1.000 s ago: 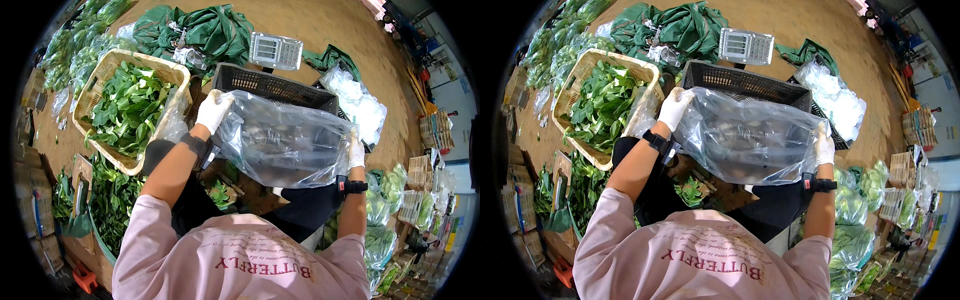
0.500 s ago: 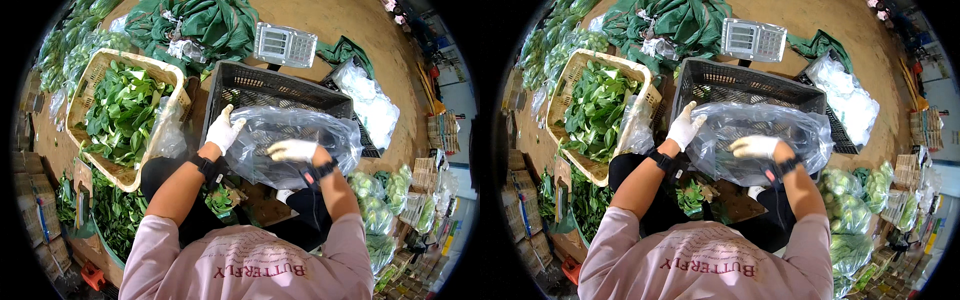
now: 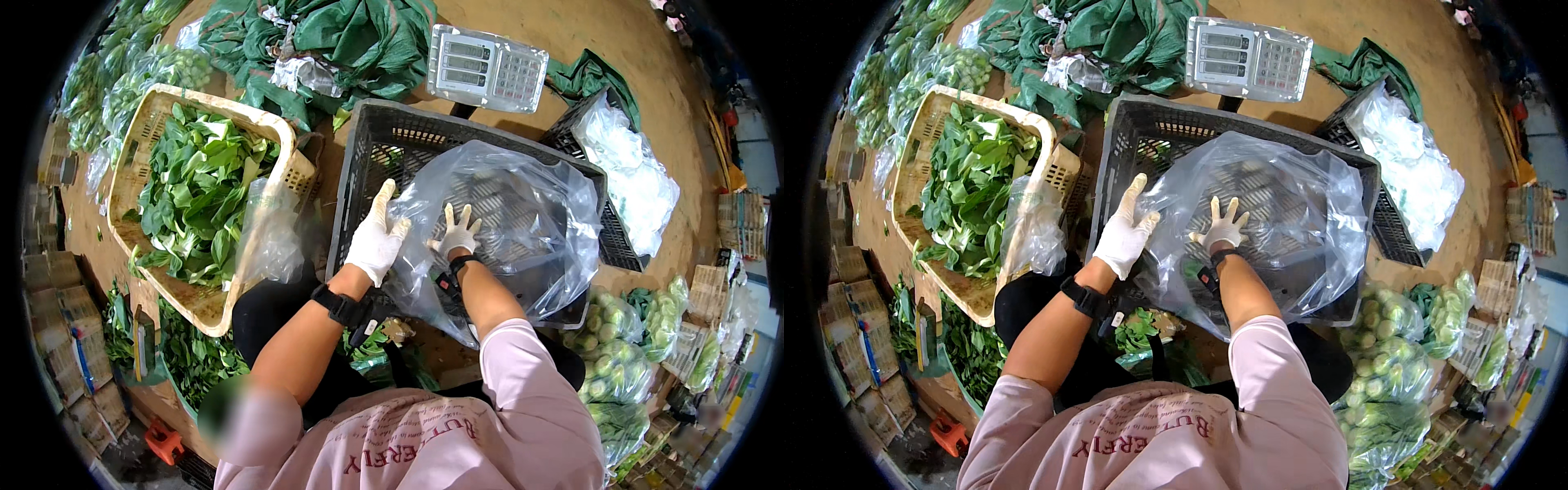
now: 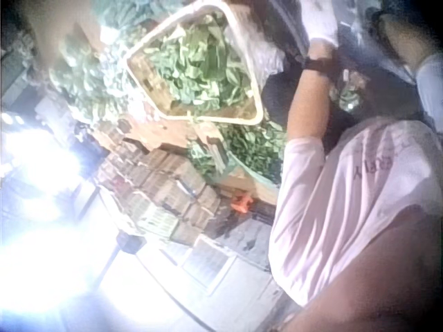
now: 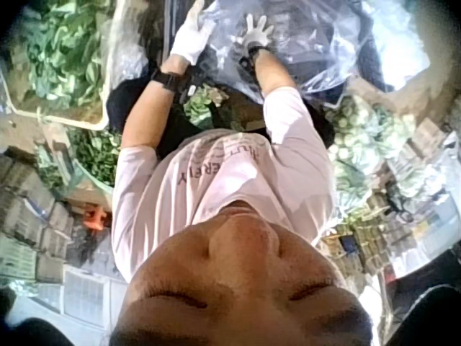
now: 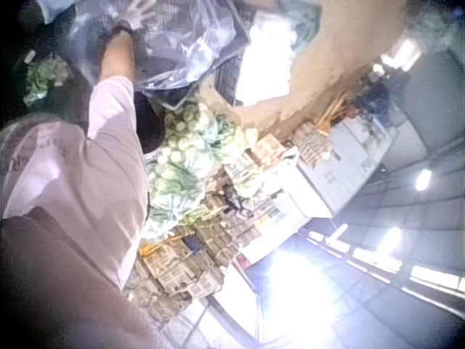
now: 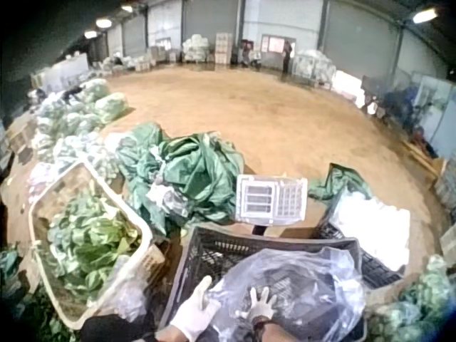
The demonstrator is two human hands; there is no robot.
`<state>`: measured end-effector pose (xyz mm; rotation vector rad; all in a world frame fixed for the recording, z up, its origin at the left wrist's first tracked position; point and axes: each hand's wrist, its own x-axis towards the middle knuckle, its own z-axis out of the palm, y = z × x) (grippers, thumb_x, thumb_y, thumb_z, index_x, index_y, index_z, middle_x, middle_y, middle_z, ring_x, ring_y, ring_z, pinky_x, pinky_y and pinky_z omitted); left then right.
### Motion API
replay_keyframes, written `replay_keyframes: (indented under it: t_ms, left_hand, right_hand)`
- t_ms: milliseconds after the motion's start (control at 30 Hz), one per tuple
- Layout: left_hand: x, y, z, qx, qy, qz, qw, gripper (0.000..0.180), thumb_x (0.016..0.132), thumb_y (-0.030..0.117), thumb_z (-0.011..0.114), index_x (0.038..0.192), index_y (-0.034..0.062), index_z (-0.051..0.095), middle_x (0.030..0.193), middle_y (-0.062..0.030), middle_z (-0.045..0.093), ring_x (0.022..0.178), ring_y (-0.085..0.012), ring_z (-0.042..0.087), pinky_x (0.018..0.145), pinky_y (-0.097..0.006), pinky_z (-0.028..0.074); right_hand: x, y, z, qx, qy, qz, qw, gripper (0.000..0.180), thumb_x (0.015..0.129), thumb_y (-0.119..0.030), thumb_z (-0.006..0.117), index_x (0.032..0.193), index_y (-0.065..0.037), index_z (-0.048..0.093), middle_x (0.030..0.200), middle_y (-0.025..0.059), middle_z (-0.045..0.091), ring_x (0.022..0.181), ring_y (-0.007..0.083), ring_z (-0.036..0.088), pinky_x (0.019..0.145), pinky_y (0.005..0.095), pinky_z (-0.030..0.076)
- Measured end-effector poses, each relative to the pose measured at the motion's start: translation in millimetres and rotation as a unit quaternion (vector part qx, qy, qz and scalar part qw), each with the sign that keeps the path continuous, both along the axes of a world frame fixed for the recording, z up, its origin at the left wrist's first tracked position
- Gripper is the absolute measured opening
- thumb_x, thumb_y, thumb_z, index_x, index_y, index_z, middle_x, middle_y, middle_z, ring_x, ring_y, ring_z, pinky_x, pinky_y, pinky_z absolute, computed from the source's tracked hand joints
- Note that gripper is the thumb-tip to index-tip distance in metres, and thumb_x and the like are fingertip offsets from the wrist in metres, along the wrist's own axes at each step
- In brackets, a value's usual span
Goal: The person sorts leafy green vegetables, trims the stems with a knife, and places them into plastic bags which are then tied.
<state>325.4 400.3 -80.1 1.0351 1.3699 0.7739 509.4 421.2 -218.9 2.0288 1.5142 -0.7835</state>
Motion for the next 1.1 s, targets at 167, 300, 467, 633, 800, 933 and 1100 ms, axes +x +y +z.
replay_keyframes:
  t_ms: [167,300,467,633,800,933,1100]
  left_hand:
    - [8.1,5.8,34.6,0.057,-0.137,0.057,0.987,0.095,0.076,-0.016,0.061,0.151,0.0171,0.013,0.127,-0.0071,0.047,0.109,-0.0121,0.048,0.092,-0.025,0.042]
    - [-6.9,-4.2,40.2,0.041,0.002,0.044,0.998,0.095,0.075,-0.014,0.060,0.152,0.0178,0.013,0.120,-0.0055,0.049,0.099,-0.0110,0.049,0.087,-0.024,0.043]
    - [-11.0,-20.6,36.9,0.134,0.032,0.077,0.987,0.073,0.079,-0.014,0.050,0.146,0.0085,0.030,0.142,-0.0068,0.043,0.101,-0.0133,0.051,0.096,-0.025,0.040]
    - [-4.0,-21.1,36.6,0.214,0.037,0.130,0.968,0.067,0.082,-0.012,0.045,0.145,0.0072,0.031,0.144,-0.0083,0.041,0.114,-0.0165,0.050,0.101,-0.026,0.035]
    - [21.9,-12.3,43.5,0.145,0.026,0.068,0.987,0.066,0.083,-0.012,0.043,0.145,0.0089,0.032,0.143,-0.0079,0.043,0.118,-0.0160,0.048,0.102,-0.026,0.034]
    - [21.3,-18.4,10.5,0.144,-0.087,0.074,0.983,0.067,0.080,-0.014,0.043,0.143,0.0079,0.037,0.136,-0.0082,0.048,0.104,-0.0149,0.051,0.099,-0.026,0.037]
    - [19.1,-7.6,32.0,0.099,-0.174,-0.005,0.980,0.056,0.079,-0.007,0.051,0.133,0.0057,0.050,0.131,-0.0080,0.048,0.111,-0.0193,0.051,0.102,-0.030,0.036]
  right_hand:
    - [24.9,22.7,-20.9,0.004,-0.042,-0.155,0.987,0.107,0.071,-0.067,0.065,0.151,-0.024,0.008,0.155,0.0186,-0.001,0.138,0.0492,0.017,0.104,0.0553,0.034]
    - [48.0,28.4,-13.7,-0.008,0.003,-0.161,0.987,0.109,0.068,-0.063,0.069,0.151,-0.019,0.013,0.154,0.0213,0.002,0.137,0.0464,0.021,0.105,0.0548,0.033]
    - [78.0,12.0,-40.8,-0.040,0.075,-0.047,0.995,0.098,0.075,-0.058,0.066,0.150,-0.026,0.012,0.157,0.0137,0.004,0.141,0.0390,0.019,0.108,0.0547,0.031]
    - [65.7,14.2,-32.3,-0.113,0.088,0.051,0.988,0.072,0.082,-0.057,0.054,0.141,-0.019,0.040,0.148,0.0129,0.034,0.135,0.0323,0.035,0.106,0.0498,0.034]
    - [60.0,58.0,-71.8,0.052,0.133,0.113,0.983,0.053,0.085,-0.042,0.054,0.125,-0.008,0.056,0.125,0.0184,0.057,0.118,0.0339,0.053,0.098,0.0431,0.042]
    - [-22.5,50.3,-45.0,0.092,0.171,0.171,0.966,0.050,0.084,-0.041,0.054,0.122,-0.008,0.058,0.124,0.0184,0.058,0.117,0.0332,0.054,0.097,0.0424,0.043]
    - [-38.1,31.2,-41.1,0.041,0.155,0.218,0.963,0.048,0.083,-0.039,0.055,0.118,-0.007,0.061,0.123,0.0185,0.059,0.116,0.0323,0.056,0.095,0.0414,0.045]
